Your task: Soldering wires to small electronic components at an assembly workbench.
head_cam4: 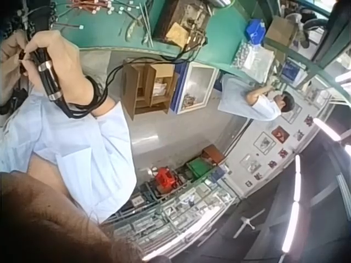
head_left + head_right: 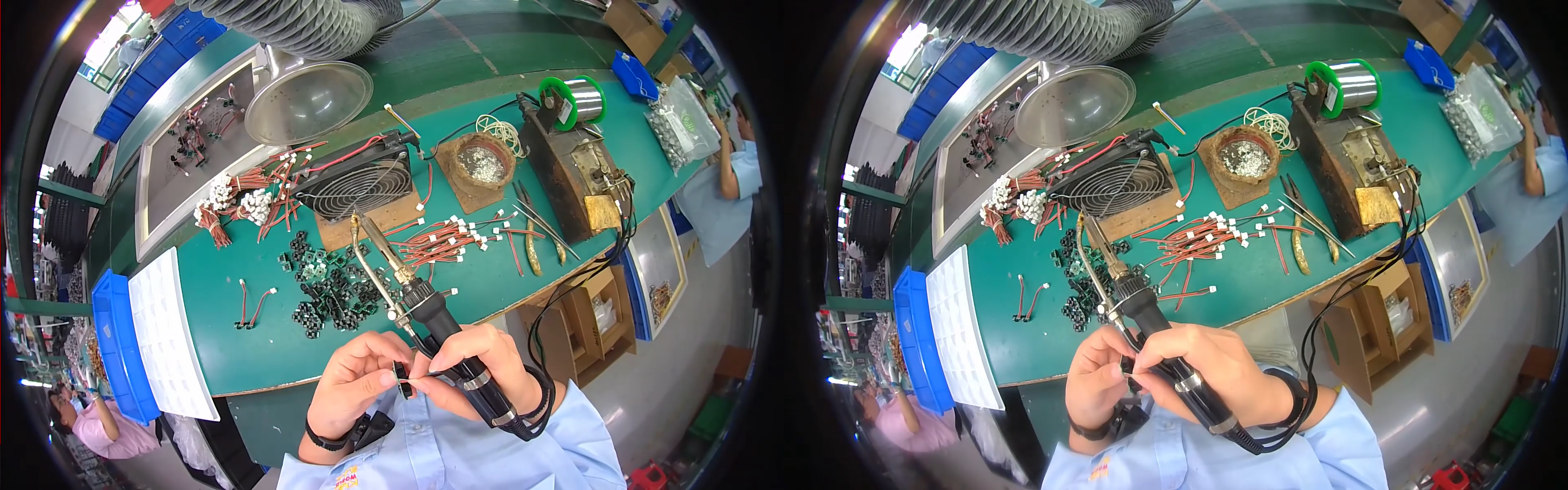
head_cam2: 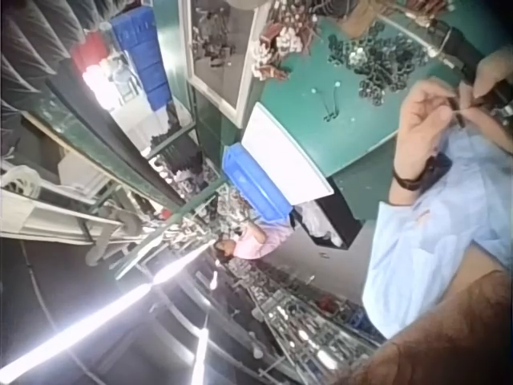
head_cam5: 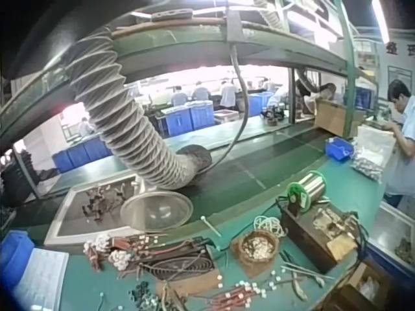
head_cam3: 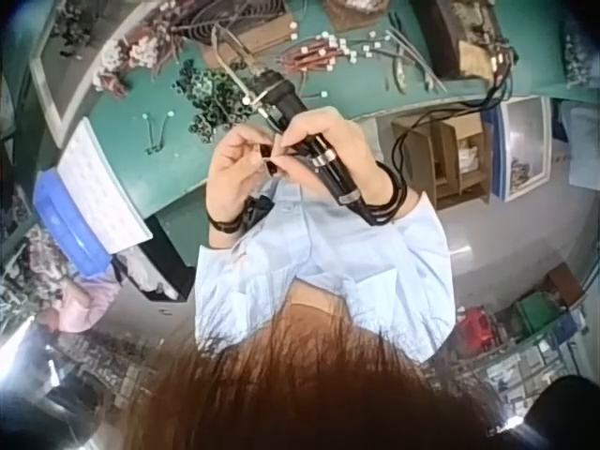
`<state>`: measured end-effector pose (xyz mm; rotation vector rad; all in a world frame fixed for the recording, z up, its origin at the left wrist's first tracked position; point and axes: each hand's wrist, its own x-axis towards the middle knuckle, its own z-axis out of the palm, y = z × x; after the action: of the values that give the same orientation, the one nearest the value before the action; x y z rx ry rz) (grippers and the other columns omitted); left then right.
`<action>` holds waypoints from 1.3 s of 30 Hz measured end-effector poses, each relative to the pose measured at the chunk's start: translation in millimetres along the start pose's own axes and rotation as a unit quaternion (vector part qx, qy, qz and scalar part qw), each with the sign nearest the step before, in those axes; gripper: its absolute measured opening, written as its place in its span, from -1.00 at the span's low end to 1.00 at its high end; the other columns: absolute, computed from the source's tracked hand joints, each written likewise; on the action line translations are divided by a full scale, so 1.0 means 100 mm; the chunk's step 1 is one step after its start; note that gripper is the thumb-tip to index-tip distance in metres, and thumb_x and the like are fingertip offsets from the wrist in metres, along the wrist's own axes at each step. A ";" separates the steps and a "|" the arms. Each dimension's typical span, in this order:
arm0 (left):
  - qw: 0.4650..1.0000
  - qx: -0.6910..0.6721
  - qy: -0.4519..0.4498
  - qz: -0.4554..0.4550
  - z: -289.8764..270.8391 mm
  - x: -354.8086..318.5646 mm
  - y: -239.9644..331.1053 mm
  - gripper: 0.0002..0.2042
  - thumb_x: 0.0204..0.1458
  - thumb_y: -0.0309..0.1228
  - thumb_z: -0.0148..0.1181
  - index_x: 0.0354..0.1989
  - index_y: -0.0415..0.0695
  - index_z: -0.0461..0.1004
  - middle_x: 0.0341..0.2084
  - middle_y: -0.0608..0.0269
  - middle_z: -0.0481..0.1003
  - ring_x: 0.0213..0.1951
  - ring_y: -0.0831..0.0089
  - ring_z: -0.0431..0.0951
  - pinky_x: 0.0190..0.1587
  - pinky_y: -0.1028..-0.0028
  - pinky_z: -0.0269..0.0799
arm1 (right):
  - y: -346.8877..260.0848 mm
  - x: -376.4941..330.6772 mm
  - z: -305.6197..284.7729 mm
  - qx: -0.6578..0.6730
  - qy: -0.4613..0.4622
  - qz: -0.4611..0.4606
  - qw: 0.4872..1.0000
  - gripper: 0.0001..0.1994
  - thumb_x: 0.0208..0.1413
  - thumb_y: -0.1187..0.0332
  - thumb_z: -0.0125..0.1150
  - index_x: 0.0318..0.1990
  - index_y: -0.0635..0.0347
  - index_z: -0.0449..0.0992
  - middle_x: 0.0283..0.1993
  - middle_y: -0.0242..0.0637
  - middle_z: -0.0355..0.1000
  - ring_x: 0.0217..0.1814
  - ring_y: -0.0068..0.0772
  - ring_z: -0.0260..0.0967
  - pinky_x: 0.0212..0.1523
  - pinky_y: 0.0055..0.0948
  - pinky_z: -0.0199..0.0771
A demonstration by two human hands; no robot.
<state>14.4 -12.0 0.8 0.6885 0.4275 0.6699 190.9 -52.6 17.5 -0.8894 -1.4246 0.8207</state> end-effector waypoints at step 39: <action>0.998 0.032 0.060 -0.012 0.09 -0.01 0.06 -0.83 -0.10 -0.50 0.19 -0.38 -0.25 0.32 -0.35 0.13 0.41 -0.30 0.44 0.45 -0.21 0.50 0.35 | -0.02 0.07 -0.11 -0.044 -0.045 0.018 0.998 -0.64 -0.20 0.59 0.38 -0.26 0.15 0.32 -0.42 -0.31 0.47 -0.41 -0.39 0.50 -0.42 -0.53 0.44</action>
<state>16.5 -12.9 11.8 0.7040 0.5684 0.6792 201.8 -47.1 23.0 -0.9572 -1.5374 0.8402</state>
